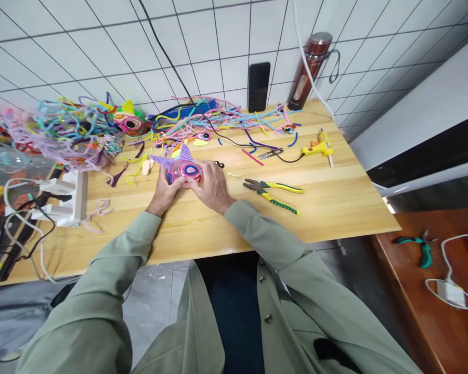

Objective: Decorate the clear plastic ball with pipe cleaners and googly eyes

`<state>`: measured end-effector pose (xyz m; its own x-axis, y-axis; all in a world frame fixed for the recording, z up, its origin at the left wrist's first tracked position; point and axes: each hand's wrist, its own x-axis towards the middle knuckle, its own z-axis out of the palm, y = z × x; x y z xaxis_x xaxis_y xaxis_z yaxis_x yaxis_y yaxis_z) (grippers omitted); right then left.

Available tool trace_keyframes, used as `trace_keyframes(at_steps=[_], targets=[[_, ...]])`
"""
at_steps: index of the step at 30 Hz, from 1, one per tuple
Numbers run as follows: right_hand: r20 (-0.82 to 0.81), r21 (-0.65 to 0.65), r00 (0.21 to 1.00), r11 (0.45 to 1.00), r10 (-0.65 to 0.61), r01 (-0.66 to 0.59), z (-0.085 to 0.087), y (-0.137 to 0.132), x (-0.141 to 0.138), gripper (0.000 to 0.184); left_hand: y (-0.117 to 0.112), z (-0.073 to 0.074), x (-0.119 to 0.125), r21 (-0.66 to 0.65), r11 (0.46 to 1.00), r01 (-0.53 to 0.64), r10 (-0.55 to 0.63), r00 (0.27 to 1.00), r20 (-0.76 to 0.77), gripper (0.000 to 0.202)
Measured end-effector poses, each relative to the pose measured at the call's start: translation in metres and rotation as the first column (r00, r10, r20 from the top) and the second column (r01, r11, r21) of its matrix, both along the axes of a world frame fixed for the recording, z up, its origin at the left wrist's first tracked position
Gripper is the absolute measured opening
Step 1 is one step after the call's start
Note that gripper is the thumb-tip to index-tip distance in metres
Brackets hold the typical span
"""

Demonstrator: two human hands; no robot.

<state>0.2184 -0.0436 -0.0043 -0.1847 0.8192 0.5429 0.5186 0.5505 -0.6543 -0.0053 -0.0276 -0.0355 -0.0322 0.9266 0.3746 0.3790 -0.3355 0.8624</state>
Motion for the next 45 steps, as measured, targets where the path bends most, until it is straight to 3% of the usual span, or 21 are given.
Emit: trace_keyframes(at_steps=[4, 7, 13, 17, 23, 32, 36, 39, 42, 45], targets=[[0.003, -0.042, 0.997, 0.996, -0.083, 0.083, 0.004, 0.023, 0.017, 0.028, 0.001, -0.001, 0.005, 0.008, 1.000, -0.018, 0.018, 1.000, 0.023, 0.097], [0.027, -0.061, 0.985, 0.983, -0.172, 0.174, 0.013, 0.043, 0.033, 0.031, 0.004, 0.000, 0.007, 0.016, 1.000, -0.009, 0.009, 1.000, 0.021, 0.101], [0.252, -0.168, 0.926, 0.930, -0.279, 0.326, 0.028, 0.062, 0.066, 0.034, 0.013, 0.001, 0.004, 0.016, 0.998, 0.063, -0.063, 0.997, 0.047, 0.105], [0.394, -0.221, 0.891, 0.917, -0.227, 0.332, 0.028, 0.061, 0.071, 0.031, 0.013, -0.003, 0.004, 0.031, 0.997, 0.071, -0.072, 0.996, 0.046, 0.100], [0.565, -0.270, 0.807, 0.885, -0.172, 0.378, 0.032, 0.054, 0.065, 0.034, 0.015, -0.008, 0.006, 0.022, 0.994, 0.105, -0.107, 0.981, 0.164, 0.097], [0.575, -0.248, 0.806, 0.910, -0.139, 0.333, 0.017, 0.056, 0.061, 0.029, 0.017, -0.015, 0.009, 0.011, 0.976, 0.218, -0.216, 0.954, 0.208, 0.095], [0.434, -0.323, 0.889, 0.897, -0.142, 0.301, 0.021, 0.054, 0.065, 0.018, 0.016, -0.011, 0.010, -0.021, 0.975, 0.220, -0.211, 0.957, 0.200, 0.098], [0.099, -0.386, 0.992, 0.916, -0.081, 0.114, 0.026, 0.049, 0.066, 0.006, 0.021, -0.009, 0.013, -0.013, 0.976, 0.217, -0.208, 0.950, 0.234, 0.097], [-0.258, -0.352, 0.960, 0.915, 0.109, -0.198, 0.033, 0.042, 0.059, 0.018, 0.027, -0.008, 0.019, 0.005, 0.977, 0.215, -0.209, 0.942, 0.264, 0.092], [-0.378, -0.312, 0.902, 0.888, 0.210, -0.337, 0.037, 0.033, 0.049, 0.024, 0.028, -0.007, 0.025, 0.003, 0.971, 0.241, -0.235, 0.945, 0.229, 0.093]])
